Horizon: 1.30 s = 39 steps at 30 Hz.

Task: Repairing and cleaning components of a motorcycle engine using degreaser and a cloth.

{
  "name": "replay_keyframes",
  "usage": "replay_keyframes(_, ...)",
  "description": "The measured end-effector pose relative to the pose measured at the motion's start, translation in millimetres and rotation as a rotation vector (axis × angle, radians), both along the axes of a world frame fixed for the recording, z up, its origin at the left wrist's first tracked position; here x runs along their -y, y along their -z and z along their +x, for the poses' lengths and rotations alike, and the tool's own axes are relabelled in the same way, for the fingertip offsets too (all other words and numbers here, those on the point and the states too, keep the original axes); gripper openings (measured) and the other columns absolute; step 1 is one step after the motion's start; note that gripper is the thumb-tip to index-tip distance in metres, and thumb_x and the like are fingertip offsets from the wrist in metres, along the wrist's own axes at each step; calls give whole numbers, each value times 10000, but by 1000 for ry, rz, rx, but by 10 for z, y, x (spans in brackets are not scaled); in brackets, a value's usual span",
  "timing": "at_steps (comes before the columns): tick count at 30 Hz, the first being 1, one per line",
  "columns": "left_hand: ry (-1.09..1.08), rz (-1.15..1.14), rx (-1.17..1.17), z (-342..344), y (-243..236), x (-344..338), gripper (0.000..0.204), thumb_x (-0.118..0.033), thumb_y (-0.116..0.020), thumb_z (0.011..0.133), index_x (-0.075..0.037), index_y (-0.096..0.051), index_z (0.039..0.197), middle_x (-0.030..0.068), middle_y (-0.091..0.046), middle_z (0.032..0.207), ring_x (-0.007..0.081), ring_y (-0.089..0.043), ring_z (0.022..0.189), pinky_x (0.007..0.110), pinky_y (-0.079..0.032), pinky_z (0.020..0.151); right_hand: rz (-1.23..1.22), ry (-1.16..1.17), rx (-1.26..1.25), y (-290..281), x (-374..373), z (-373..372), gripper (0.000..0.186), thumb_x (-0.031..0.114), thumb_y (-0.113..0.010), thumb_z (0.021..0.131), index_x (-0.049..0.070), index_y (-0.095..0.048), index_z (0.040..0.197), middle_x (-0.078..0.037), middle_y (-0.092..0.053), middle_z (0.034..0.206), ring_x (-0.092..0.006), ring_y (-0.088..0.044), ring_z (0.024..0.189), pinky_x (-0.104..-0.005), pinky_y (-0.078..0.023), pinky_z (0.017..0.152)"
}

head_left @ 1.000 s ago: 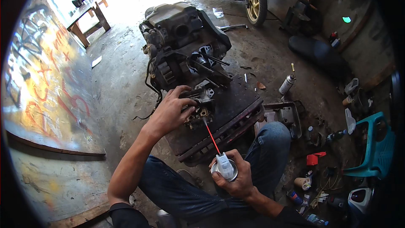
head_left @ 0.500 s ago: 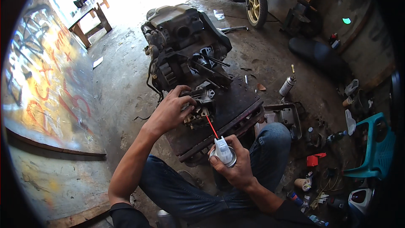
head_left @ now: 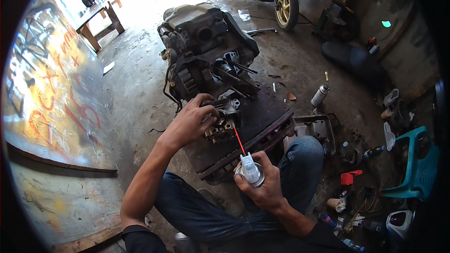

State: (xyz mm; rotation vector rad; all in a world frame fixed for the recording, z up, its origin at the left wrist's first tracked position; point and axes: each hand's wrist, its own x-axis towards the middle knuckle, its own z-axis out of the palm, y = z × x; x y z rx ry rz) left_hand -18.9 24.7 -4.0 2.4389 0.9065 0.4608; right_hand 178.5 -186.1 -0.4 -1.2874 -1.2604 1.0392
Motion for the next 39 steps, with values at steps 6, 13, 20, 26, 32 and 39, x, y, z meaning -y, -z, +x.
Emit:
replay_keyframes(6,8,-3,-13,7,-26,-6,158,-143,-747,962,-95,-724,1111,180,-515,1474,401,-542,1369,482,-464,1139,-51,-68,-120,-38,114,-31,423,253,-838,914,1,-572,1126,-112,-775,868,-177,-775,796,-338,-614,730)
replay_keyframes(13,-3,-40,-13,-8,-15,2,155,-155,-735,976,-111,-730,1124,177,-500,1491,410,-539,1372,491,-462,1145,-45,-56,-13,-117,111,-104,393,230,-822,917,13,-573,1131,-96,-765,913,-166,-764,842,-323,-606,759)
replay_keyframes(20,-12,-36,-26,6,-14,11,163,-163,-735,981,-105,-731,1133,169,-500,1496,404,-541,1373,493,-465,1145,-46,-141,-45,-154,87,-226,375,216,-816,917,18,-575,1125,-92,-770,931,-160,-763,860,-318,-604,790)
replay_keyframes(26,-5,-23,-17,-13,3,-2,171,-175,-721,998,-78,-736,1137,177,-523,1477,393,-578,1333,473,-485,1121,-24,-109,-35,-126,-15,-244,402,229,-823,915,7,-575,1140,-104,-772,895,-169,-772,834,-326,-608,748)
replay_keyframes(32,-62,-36,89,-38,-41,-63,196,-168,-638,1058,-28,-732,1159,180,-629,1349,364,-646,1243,437,-522,1065,-33,-102,-27,-99,-64,-309,439,268,-837,908,7,-577,1147,-129,-764,870,-194,-777,806,-348,-612,722)
replay_keyframes(39,-122,-98,142,-111,-115,-65,207,-149,-620,1066,-30,-705,1213,160,-675,1267,350,-669,1205,428,-529,1035,10,-112,42,-62,-93,-349,400,231,-833,910,12,-573,1120,-80,-765,860,-151,-763,805,-315,-600,740)
